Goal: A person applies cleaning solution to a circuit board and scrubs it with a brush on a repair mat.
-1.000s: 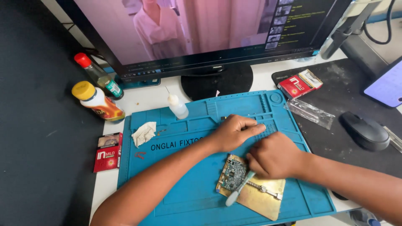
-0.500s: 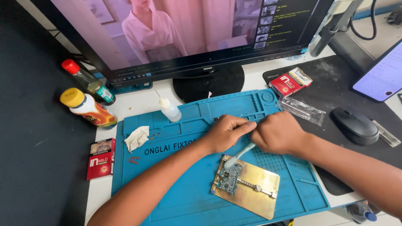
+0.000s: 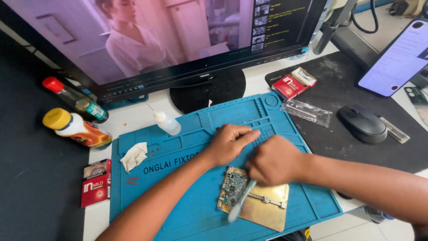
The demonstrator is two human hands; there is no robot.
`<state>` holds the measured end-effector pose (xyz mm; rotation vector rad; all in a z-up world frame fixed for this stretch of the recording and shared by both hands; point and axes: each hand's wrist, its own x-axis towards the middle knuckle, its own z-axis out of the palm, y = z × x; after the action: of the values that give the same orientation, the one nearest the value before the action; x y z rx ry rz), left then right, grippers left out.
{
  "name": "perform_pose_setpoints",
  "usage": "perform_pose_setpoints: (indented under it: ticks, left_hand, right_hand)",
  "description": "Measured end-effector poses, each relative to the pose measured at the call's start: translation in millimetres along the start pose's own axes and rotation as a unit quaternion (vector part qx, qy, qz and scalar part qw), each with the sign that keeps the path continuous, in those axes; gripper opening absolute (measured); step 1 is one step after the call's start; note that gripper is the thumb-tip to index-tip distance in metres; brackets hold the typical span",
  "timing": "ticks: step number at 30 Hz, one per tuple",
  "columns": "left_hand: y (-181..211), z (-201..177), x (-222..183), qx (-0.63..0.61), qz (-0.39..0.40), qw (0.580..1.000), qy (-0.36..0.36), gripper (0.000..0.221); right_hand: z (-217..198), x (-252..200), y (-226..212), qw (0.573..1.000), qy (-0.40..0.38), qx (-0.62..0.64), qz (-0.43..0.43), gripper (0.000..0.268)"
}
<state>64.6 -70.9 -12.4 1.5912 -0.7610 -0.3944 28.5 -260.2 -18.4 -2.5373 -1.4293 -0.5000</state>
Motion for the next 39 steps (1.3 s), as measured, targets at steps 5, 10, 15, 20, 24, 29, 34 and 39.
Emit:
perform_pose_setpoints:
  ticks: [5, 10, 15, 20, 24, 29, 34, 39]
  left_hand:
    - [-7, 1, -1, 0.008, -0.01, 1.0, -0.001, 0.057]
    - [-3, 1, 1, 0.021, -0.021, 0.999, 0.014, 0.057]
    - [2, 2, -1, 0.028, -0.023, 0.999, 0.011, 0.056]
    - [-5, 1, 2, 0.024, -0.028, 0.999, 0.024, 0.055]
    - [-5, 4, 1, 0.023, -0.038, 0.999, 0.028, 0.051]
    - [1, 4, 1, 0.018, -0.04, 0.999, 0.029, 0.056]
    - [-4, 4, 2, 0.009, -0.032, 0.999, 0.036, 0.06]
    - [-1, 4, 0, 0.014, -0.025, 0.999, 0.038, 0.061]
  right_hand:
    - [-1, 0, 21, 0.998, 0.017, -0.034, 0.05, 0.057]
    - [-9, 6, -7, 0.999, -0.01, 0.041, -0.027, 0.053]
    - [3, -5, 27, 0.998, 0.008, -0.032, 0.05, 0.056]
    - [4, 0, 5, 1.0, 0.0, -0.018, -0.009, 0.052]
    - [7, -3, 15, 0.998, 0.027, -0.021, 0.05, 0.056]
    - [0, 0, 5, 0.995, 0.043, -0.03, 0.081, 0.057]
    - [-1, -1, 19, 0.996, 0.056, -0.048, 0.046, 0.052]
    - [-5, 0, 4, 0.999, 0.034, -0.007, 0.033, 0.052]
